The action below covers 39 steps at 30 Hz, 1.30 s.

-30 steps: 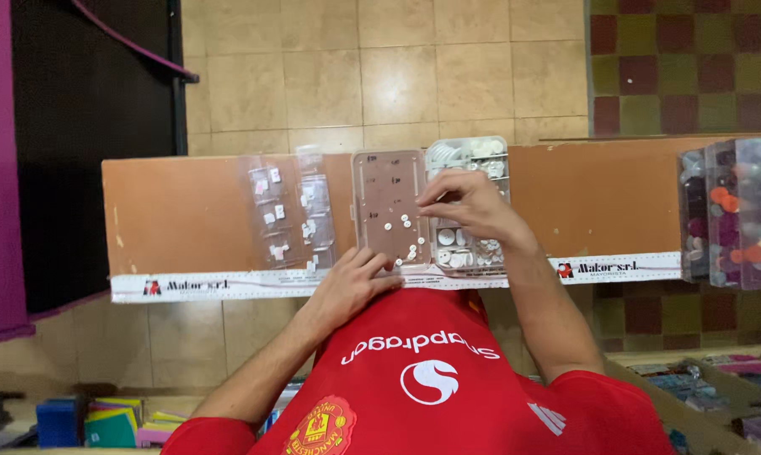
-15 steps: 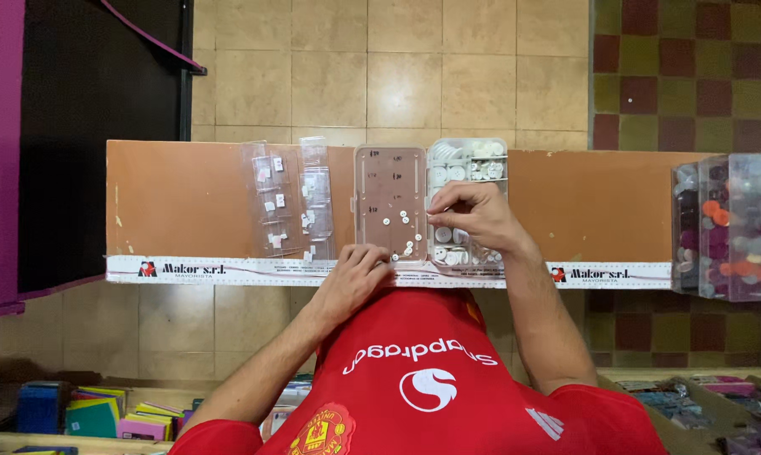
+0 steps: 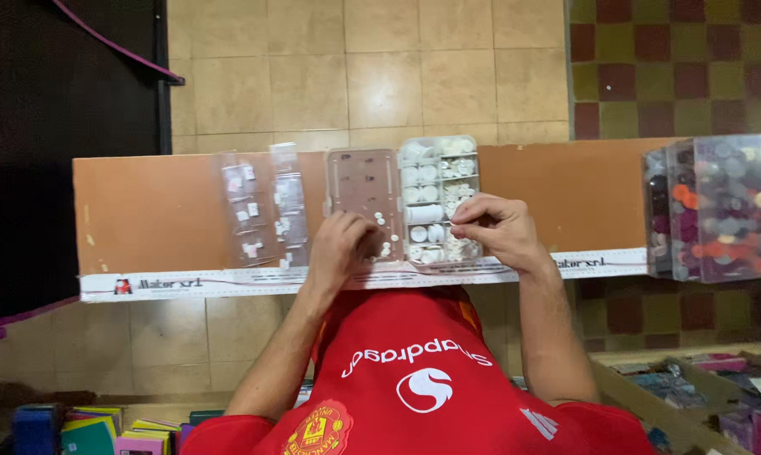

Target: The person picks up several small white circular items from their palm and places them individually into separate compartments of a clear plastic organizer on a counter.

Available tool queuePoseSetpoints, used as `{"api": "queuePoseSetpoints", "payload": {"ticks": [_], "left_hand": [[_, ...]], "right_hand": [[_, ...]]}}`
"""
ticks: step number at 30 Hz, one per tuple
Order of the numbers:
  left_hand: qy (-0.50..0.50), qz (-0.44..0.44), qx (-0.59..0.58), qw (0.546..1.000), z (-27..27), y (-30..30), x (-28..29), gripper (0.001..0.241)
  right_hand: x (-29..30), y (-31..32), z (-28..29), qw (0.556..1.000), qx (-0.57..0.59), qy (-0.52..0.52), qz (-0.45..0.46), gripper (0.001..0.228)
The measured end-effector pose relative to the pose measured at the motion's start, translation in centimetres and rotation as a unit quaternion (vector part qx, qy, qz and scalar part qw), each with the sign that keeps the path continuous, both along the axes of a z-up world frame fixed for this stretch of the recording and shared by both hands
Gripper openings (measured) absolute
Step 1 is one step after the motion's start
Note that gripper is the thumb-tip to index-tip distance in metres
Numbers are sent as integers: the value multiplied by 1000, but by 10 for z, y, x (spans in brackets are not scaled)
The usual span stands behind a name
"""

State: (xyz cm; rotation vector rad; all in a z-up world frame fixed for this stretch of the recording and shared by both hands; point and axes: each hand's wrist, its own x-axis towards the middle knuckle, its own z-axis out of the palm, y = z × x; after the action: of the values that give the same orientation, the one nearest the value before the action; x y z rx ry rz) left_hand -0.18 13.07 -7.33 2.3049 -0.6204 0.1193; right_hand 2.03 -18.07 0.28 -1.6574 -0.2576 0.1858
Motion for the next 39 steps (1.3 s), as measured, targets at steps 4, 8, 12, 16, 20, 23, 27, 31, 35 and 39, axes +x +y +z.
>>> {"api": "queuePoseSetpoints", "payload": {"ticks": [4,8,12,16,20,23,27,31,35,39], "left_hand": [[-36,65,34,997,-4,-12,0,6],[-20,194,-150,969,11,-51,-14,14],[394,115,-728,550,79,-104,-20,56],[385,0,-824,415,69,-125,-8,66],[385,-23,-847,364,76,-140,-2,62],[392,-55,-871,292,78,-151,-1,57],[410,-66,-863,288,76,-164,10,56],[428,-78,-855,282,81,-170,12,55],[432,-51,-844,315,67,-169,12,56],[450,-28,-831,325,59,-172,11,56]], "right_hand": [[-3,0,14,999,16,-25,18,13],[5,31,41,996,29,-46,64,15],[12,60,46,976,16,-161,143,9],[8,63,35,943,-86,-280,156,7],[9,53,39,927,-128,-326,137,10],[8,44,41,919,-138,-348,125,15],[11,33,56,917,-121,-366,98,12],[9,25,75,922,-127,-351,101,9],[10,17,77,930,-121,-336,88,10],[9,10,61,932,-138,-320,103,12]]}}
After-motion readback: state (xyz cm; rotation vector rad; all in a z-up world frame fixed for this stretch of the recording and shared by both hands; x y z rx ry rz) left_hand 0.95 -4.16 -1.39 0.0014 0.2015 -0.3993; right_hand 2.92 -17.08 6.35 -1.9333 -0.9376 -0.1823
